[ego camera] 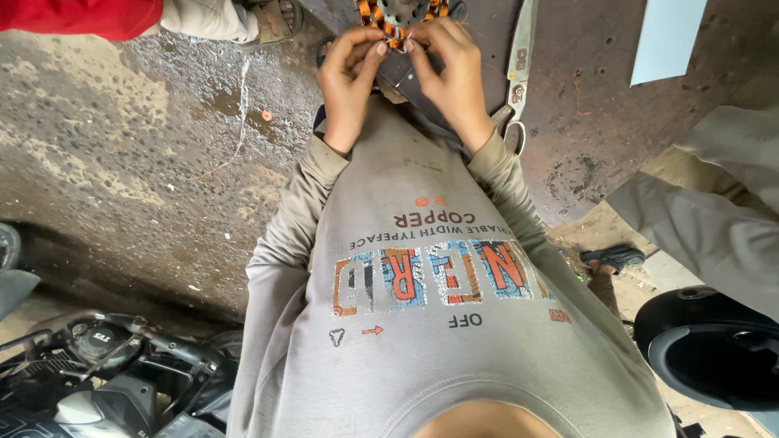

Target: The person assembles small white rectangular pieces onto circular orange and black patterned components using scissors and a small metal tool. They cut the pieces, insert them into slots on the component, and adjust them with the tool.

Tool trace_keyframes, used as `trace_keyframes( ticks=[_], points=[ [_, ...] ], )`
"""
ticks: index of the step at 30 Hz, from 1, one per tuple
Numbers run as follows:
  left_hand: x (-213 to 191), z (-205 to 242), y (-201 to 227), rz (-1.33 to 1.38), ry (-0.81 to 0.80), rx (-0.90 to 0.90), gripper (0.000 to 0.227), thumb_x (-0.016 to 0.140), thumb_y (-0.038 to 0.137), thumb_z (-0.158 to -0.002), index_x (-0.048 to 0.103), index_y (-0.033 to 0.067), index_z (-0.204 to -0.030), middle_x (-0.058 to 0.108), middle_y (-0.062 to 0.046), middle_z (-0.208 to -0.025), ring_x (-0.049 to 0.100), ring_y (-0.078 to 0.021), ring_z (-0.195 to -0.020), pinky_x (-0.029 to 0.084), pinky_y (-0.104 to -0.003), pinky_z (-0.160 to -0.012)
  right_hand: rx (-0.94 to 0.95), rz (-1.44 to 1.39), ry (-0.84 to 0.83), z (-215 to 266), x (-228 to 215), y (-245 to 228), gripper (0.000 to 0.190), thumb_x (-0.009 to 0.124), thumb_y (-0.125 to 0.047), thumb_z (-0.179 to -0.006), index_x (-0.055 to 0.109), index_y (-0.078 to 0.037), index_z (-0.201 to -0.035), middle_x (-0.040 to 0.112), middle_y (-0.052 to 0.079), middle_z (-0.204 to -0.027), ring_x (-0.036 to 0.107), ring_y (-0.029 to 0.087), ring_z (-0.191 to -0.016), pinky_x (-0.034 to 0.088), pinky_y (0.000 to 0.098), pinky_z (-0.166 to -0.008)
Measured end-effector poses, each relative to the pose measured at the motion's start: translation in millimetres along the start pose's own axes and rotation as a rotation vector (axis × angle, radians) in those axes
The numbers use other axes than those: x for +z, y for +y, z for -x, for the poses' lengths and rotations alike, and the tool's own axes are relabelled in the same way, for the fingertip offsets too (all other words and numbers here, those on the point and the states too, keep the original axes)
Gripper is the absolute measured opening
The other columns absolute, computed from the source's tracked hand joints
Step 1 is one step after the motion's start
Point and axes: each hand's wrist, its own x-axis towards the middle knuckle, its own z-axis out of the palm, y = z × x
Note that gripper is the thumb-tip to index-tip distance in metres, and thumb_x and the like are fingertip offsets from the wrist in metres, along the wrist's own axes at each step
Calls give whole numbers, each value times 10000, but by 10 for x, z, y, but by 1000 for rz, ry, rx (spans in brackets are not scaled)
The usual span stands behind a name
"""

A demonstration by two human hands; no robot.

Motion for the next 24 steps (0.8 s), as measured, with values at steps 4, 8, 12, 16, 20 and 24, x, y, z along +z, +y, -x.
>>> trace_keyframes(
  ticks=[4, 8, 12, 16, 20, 24],
  points=[
    [-63, 54, -254, 230, 81, -89, 435, 729, -57, -998, 467, 31, -1334, 644, -118, -1234, 707, -190, -1115, 597, -317, -983, 21, -8, -19, 16, 23, 21, 99, 736, 46, -976, 681, 23, -1055, 685, 116, -1021, 680, 276, -897, 570, 329, -760],
    [-99, 100, -458, 336, 124, -248, 608, 759, -69, -931, 388, 47, -1399, 659, -187, -1235, 681, -219, -1161, 593, -335, -1016, 75, -43, -39, 31, 26, 39, 98, 743, 50, -976, 671, 29, -1038, 682, 115, -1017, 680, 248, -825, 553, 331, -727],
    [-102, 126, -564, 433, 48, -342, 514, 730, -49, -1005, 456, -4, -1439, 669, -192, -1271, 672, -237, -1181, 574, -365, -1056, 48, -9, -39, 54, 4, 41, 113, 737, 63, -970, 651, 28, -1033, 673, 116, -1038, 681, 258, -866, 564, 328, -753],
    [-64, 116, -518, 517, -22, -373, 446, 674, -11, -1056, 442, 1, -1437, 684, -192, -1249, 684, -250, -1169, 591, -407, -1082, 11, 34, -52, 54, -2, 23, 120, 732, 66, -951, 652, 29, -1032, 668, 123, -1035, 666, 275, -885, 554, 351, -775],
    [-2, 107, -403, 560, -65, -410, 419, 596, 45, -1072, 351, 40, -1413, 709, -216, -1234, 719, -286, -1171, 603, -416, -1071, 26, 19, -60, 52, -3, 16, 112, 725, 61, -959, 654, 27, -1039, 665, 128, -1050, 669, 280, -908, 558, 348, -784],
    [11, 92, -323, 546, -95, -392, 434, 576, 55, -1082, 315, 57, -1429, 700, -228, -1247, 721, -304, -1182, 603, -425, -1069, 13, -13, -95, 41, -38, 18, 119, 715, 65, -963, 648, 27, -1055, 670, 136, -1087, 666, 307, -969, 567, 358, -830]
  ],
)
